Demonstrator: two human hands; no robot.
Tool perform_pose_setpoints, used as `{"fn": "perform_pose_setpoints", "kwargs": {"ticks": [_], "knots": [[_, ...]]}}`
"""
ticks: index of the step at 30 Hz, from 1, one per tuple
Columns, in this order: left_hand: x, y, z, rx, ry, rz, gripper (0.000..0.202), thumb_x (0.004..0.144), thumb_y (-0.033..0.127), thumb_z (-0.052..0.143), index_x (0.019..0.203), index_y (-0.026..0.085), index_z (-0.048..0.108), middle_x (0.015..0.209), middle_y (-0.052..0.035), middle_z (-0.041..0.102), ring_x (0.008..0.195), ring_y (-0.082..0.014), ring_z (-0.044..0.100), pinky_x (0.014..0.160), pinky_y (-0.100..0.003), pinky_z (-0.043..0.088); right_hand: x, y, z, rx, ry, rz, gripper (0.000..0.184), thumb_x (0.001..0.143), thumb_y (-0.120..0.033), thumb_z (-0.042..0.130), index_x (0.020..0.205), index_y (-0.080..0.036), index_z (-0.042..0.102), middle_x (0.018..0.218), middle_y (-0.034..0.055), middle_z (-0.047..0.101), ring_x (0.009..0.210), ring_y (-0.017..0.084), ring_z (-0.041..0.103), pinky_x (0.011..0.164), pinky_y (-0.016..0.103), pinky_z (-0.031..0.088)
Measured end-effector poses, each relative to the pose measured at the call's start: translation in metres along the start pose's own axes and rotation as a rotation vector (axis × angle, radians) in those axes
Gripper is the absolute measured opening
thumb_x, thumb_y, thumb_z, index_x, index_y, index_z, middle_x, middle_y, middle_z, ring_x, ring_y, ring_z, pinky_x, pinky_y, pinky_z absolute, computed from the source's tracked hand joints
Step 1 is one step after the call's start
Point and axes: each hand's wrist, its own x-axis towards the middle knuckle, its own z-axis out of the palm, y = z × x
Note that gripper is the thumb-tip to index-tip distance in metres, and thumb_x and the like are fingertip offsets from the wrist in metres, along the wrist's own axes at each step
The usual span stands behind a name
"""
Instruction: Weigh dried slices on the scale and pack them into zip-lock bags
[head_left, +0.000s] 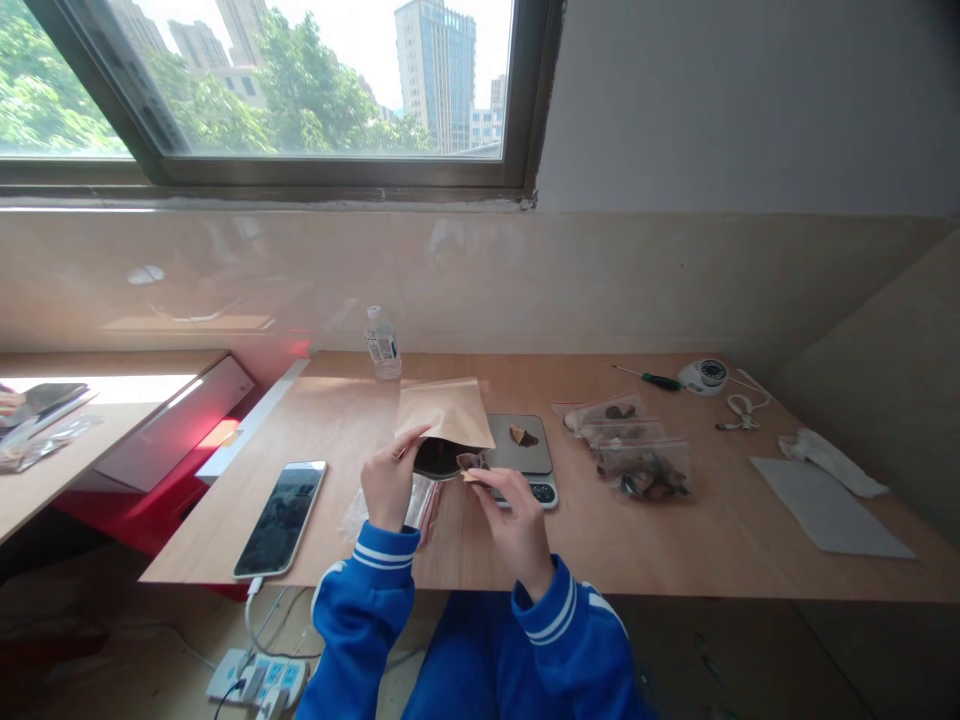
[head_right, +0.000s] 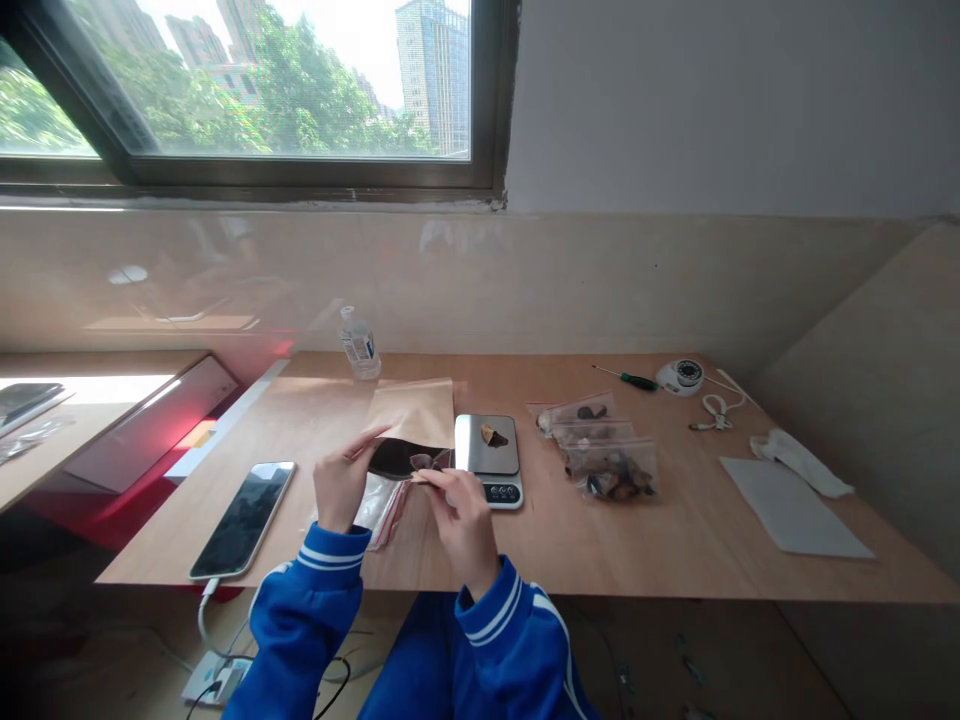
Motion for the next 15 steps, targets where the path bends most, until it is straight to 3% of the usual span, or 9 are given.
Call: {"fn": "perform_pose_setpoints", "kwargs": {"ticks": [4,7,10,15], "knots": [[0.006,-0.004,-0.003,0.006,0.073,-0.003,0.024,0.083,0.032,0.054,0.100,0.033,0.070,0.089,0.0030,0.074,0.083,-0.0152,0.067,0.066,-0.020,0.044,0.006,0.038,-0.020,-0.032,0.120,0.194,0.022,0.088,-0.029,0.051,0.103,-0.021,0.064,0.099,0.0064,0.066,0.085,0.018,0.060,0.079,0.032,0.049],[0.007,-0.006,-0.003,0.005,0.097,-0.006,0.023,0.083,0.033,0.054,0.099,0.034,0.070,0.091,0.0034,0.074,0.083,-0.0151,0.067,0.067,-0.021,0.044,0.018,0.075,-0.020,-0.128,0.003,0.309,0.023,0.084,-0.030,0.054,0.100,-0.020,0.067,0.088,0.0049,0.067,0.073,0.018,0.057,0.069,0.031,0.048],[0.006,-0.008,-0.003,0.029,0.085,-0.005,0.023,0.083,0.034,0.055,0.100,0.035,0.070,0.090,0.0038,0.074,0.081,-0.0153,0.067,0.067,-0.021,0.044,0.026,0.098,-0.012,-0.231,-0.136,0.287,0.020,0.083,-0.026,0.053,0.094,-0.021,0.069,0.082,0.0046,0.066,0.076,0.020,0.055,0.070,0.032,0.047],[0.006,-0.011,-0.007,0.057,0.070,0.018,0.023,0.083,0.033,0.056,0.100,0.034,0.070,0.093,0.0031,0.073,0.081,-0.0157,0.067,0.068,-0.021,0.044,0.022,0.106,-0.004,-0.450,-0.090,0.143,0.020,0.085,-0.023,0.052,0.092,-0.025,0.071,0.100,0.0082,0.059,0.091,0.023,0.051,0.083,0.038,0.044]]}}
